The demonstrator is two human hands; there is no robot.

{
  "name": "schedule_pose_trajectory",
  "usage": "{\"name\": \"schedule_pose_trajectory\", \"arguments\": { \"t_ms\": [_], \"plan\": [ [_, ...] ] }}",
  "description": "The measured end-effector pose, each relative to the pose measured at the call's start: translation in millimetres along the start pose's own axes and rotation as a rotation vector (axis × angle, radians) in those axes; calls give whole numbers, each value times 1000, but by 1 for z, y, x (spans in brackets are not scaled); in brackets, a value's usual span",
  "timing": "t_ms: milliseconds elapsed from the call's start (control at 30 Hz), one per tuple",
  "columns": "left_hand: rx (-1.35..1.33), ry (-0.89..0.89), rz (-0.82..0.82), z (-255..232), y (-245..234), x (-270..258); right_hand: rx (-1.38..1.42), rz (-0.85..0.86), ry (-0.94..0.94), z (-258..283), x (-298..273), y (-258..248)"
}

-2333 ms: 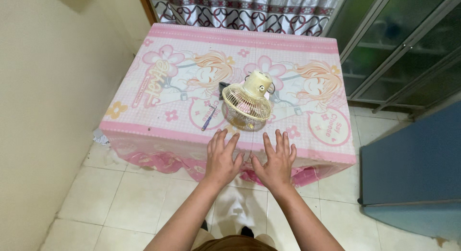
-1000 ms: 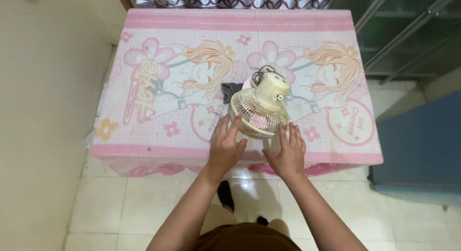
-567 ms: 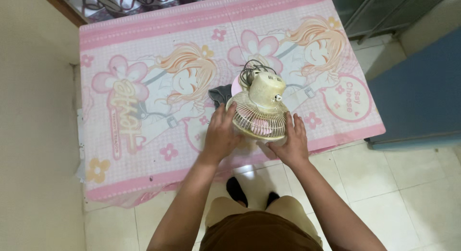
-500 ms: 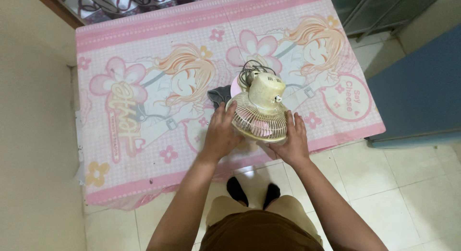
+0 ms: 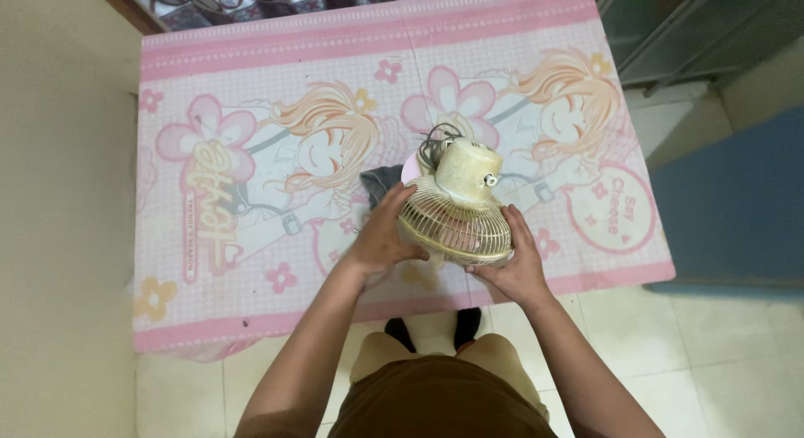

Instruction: The person disassembles a small electric fan on a table. They remove the front grille, unscrew the back cover, and detach the base, leaving the components separated on the table.

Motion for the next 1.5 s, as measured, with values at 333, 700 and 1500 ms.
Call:
{"name": "schedule_pose_trajectory", "arguments": {
  "t_ms": [333,700,1500],
  "plan": [
    [-164,-126,-243,-3,17,18,177,28,-200,-16,56,-39],
    [-258,-77,-342,-51,5,38,404,-47,-23,7,92,-61],
    [-115,-102,-308,-105,-30,55,848,-28,370,2,56,-77]
  ]
}}
Point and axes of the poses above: each hand's wrist, its own x-axis towards the middle knuckle, its own y-axis out of the palm, z = x × y, the point moved 4 cm from there along x, towards the middle knuckle, and after that the axes turned 1 degree about z, right-handed, at the moved point
